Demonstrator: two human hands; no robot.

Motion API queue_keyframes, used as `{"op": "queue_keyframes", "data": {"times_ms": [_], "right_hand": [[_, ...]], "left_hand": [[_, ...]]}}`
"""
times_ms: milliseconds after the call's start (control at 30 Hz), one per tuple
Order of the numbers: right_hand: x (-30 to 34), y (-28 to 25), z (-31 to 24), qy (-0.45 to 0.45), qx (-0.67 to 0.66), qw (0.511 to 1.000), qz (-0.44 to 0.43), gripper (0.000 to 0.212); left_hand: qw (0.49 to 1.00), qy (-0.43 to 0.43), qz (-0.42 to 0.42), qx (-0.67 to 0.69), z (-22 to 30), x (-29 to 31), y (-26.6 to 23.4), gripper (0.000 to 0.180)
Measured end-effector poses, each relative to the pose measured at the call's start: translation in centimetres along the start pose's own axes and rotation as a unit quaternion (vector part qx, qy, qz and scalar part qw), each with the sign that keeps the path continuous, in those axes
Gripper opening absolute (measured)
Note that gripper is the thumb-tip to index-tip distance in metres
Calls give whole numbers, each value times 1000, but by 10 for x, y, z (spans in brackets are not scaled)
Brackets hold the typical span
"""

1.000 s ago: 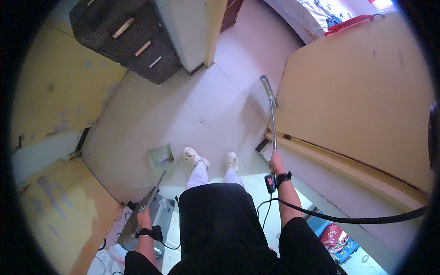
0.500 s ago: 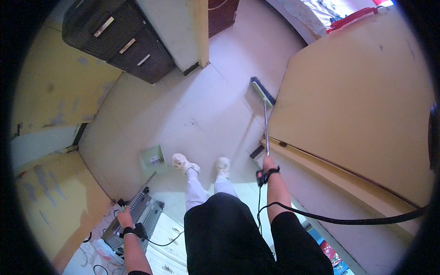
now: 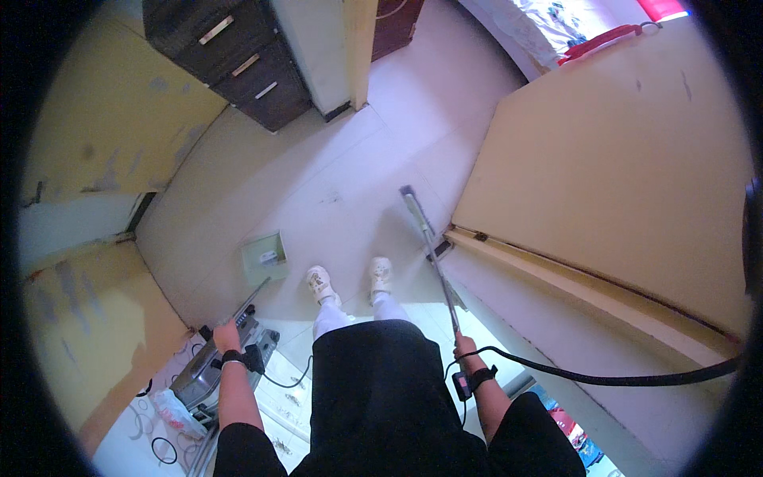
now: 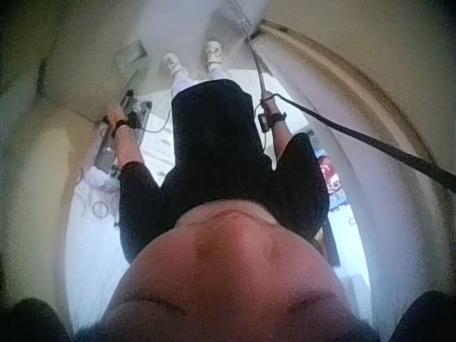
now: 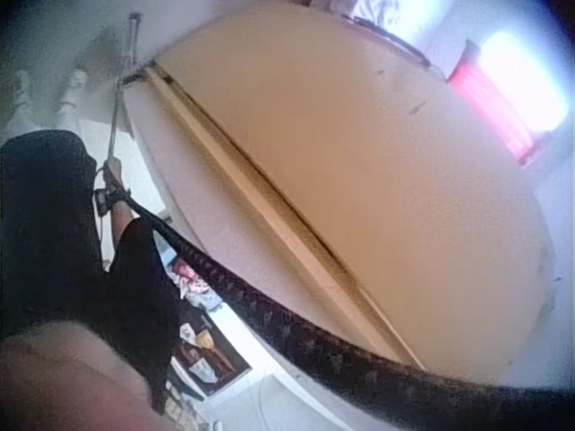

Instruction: The person sweeps a tiled floor using a broom and dustpan, gathering scattered paper debris. They move around a cluttered room, sweeping near a sofa, clothing rack, and bed, then collect the debris into the dustpan and walk toward a trash bin.

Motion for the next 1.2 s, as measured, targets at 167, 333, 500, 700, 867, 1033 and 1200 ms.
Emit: {"op": "queue_keyframes", "data": {"times_ms": [167,333,500,700,867,1033,1200], "right_hand": [[-11,32,-37,14,-106,994,-15,45],[-20,133,-91,-72,-91,991,-69,45],[27,214,-102,-135,13,966,-218,37],[74,174,-44,90,-206,969,-102,41],[75,159,-25,72,-171,981,-59,44],[26,210,-68,-229,-72,971,6,44],[-1,281,-82,-201,-143,956,-156,27]], "left_hand": [[996,-64,13,61,-40,-7,-8,50],[997,-44,-9,54,-92,-23,-3,49],[995,-3,-52,87,-131,-27,3,46],[969,-11,-23,246,-120,-16,-1,49],[950,-48,-122,283,-119,-21,1,46],[949,-64,-125,282,-134,-25,13,42],[967,-50,-111,226,-133,-28,6,41]]}}
Point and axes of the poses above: each hand's wrist, its own x-axis away from the middle knuckle, its own y-axis out of the palm, z = x × y, the point moved 3 cm from there along -x, towards the middle knuckle, and after that the axes turned 9 degrees about y, right-handed, at the moved point
